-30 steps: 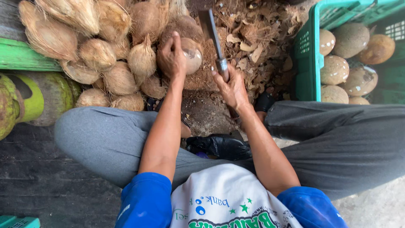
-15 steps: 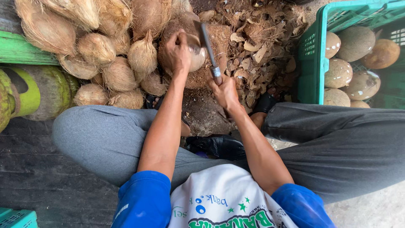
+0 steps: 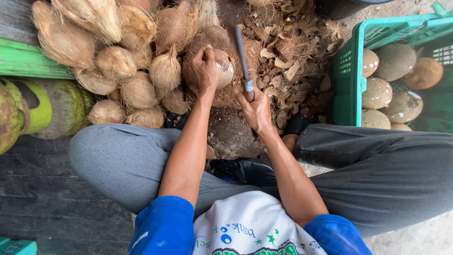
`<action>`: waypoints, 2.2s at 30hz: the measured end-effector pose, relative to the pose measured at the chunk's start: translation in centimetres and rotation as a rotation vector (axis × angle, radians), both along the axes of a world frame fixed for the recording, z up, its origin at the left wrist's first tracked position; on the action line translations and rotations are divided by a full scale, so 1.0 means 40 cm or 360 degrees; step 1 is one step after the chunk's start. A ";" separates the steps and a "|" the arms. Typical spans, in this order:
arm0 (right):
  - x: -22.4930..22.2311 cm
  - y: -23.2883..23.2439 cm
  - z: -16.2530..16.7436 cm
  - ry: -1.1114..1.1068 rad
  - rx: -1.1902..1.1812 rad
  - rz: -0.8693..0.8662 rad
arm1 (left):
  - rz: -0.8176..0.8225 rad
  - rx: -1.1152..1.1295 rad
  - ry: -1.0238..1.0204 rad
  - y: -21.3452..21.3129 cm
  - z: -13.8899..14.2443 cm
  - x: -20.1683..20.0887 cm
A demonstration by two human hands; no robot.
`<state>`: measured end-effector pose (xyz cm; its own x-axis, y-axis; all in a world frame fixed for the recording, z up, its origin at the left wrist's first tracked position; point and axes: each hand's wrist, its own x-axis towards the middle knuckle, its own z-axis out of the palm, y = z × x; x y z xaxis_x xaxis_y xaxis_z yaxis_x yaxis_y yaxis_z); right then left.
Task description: The person sits on the ground and uses a machete to strip the outer husk off coconuts, chopping away fibrous layers and rotating each coconut to trim different sides, with piles of unhusked coconuts nearby and a crate of husked coconuts beside them.
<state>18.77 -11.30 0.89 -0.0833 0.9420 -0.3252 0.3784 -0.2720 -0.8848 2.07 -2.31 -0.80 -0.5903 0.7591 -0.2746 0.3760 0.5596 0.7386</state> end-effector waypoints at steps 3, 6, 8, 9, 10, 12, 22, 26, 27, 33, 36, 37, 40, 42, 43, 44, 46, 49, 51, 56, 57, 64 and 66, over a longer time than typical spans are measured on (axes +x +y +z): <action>-0.001 0.003 0.011 0.0228 0.0189 -0.0107 | 0.0008 0.0115 0.0181 0.003 -0.007 -0.001; 0.006 0.010 0.014 0.0197 -0.0064 -0.0047 | -0.0043 0.0183 0.0207 0.001 -0.017 0.002; 0.016 0.014 0.009 -0.0240 -0.0481 0.0168 | -0.0088 -0.0113 -0.0044 -0.003 -0.016 0.007; 0.021 0.013 0.004 -0.0162 -0.0331 0.0079 | -0.0093 0.0075 0.0050 -0.006 -0.021 0.009; 0.026 0.014 0.000 -0.0087 -0.0175 0.0003 | -0.0088 0.0268 0.0142 -0.006 -0.020 0.011; 0.031 0.011 -0.009 0.0103 -0.0001 -0.0118 | -0.0082 0.0386 0.0201 -0.007 -0.015 0.012; 0.002 -0.007 -0.001 0.0003 0.0141 -0.0017 | -0.0109 0.0141 0.0134 -0.005 -0.002 0.013; -0.001 -0.011 -0.024 0.0252 0.0117 -0.0218 | -0.0061 0.0329 0.0349 0.003 -0.015 0.009; -0.002 -0.011 -0.031 0.0118 -0.0052 -0.0130 | -0.0055 0.0201 0.0247 0.003 -0.015 0.007; 0.003 0.001 -0.021 -0.0161 -0.0120 0.0056 | 0.0019 0.0198 0.0132 -0.013 -0.006 0.004; 0.008 0.008 0.002 -0.0025 0.0027 -0.0039 | -0.0059 0.0249 0.0162 -0.018 -0.011 -0.004; 0.007 0.008 0.006 0.0020 0.0059 -0.0065 | -0.0062 0.0314 0.0243 -0.019 -0.014 -0.012; 0.008 0.005 0.005 0.0100 0.0031 -0.0099 | -0.0066 0.0350 0.0197 -0.022 -0.027 -0.034; 0.005 -0.001 -0.006 0.0213 -0.0100 -0.0048 | -0.0084 0.0421 0.0105 -0.023 -0.035 -0.049; 0.003 -0.006 -0.012 0.0292 -0.0251 0.0000 | -0.0110 0.0457 0.0057 -0.027 -0.036 -0.054; 0.002 -0.012 -0.017 0.0367 -0.0404 0.0046 | -0.0136 0.0490 0.0006 -0.030 -0.038 -0.054; -0.003 -0.021 -0.025 0.0190 -0.0304 0.0056 | -0.0167 0.0539 0.0084 -0.037 -0.039 -0.054; -0.016 -0.030 -0.027 0.0188 -0.0164 -0.0085 | -0.0136 0.0454 0.0025 -0.049 -0.037 -0.046; -0.024 -0.029 -0.025 0.0299 -0.0073 -0.0194 | -0.0128 0.0459 0.0014 -0.055 -0.035 -0.043; -0.006 -0.007 -0.024 -0.0272 -0.0770 0.0166 | -0.0085 0.0562 0.0072 -0.063 -0.043 -0.040; -0.001 -0.006 -0.025 -0.0204 -0.0638 0.0121 | -0.0120 0.0544 0.0123 -0.068 -0.045 -0.043; 0.003 -0.007 -0.036 0.0495 -0.0193 -0.0267 | -0.0134 0.0580 0.0107 -0.074 -0.057 -0.041; -0.005 -0.011 -0.046 0.0280 -0.0294 -0.0129 | -0.0113 0.0618 0.0055 -0.073 -0.054 -0.041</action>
<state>18.56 -11.75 -0.95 -0.0804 0.8739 -0.4794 0.1936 -0.4581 -0.8676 0.43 -5.21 -2.94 -0.5363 0.8419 0.0605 0.4323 0.2125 0.8763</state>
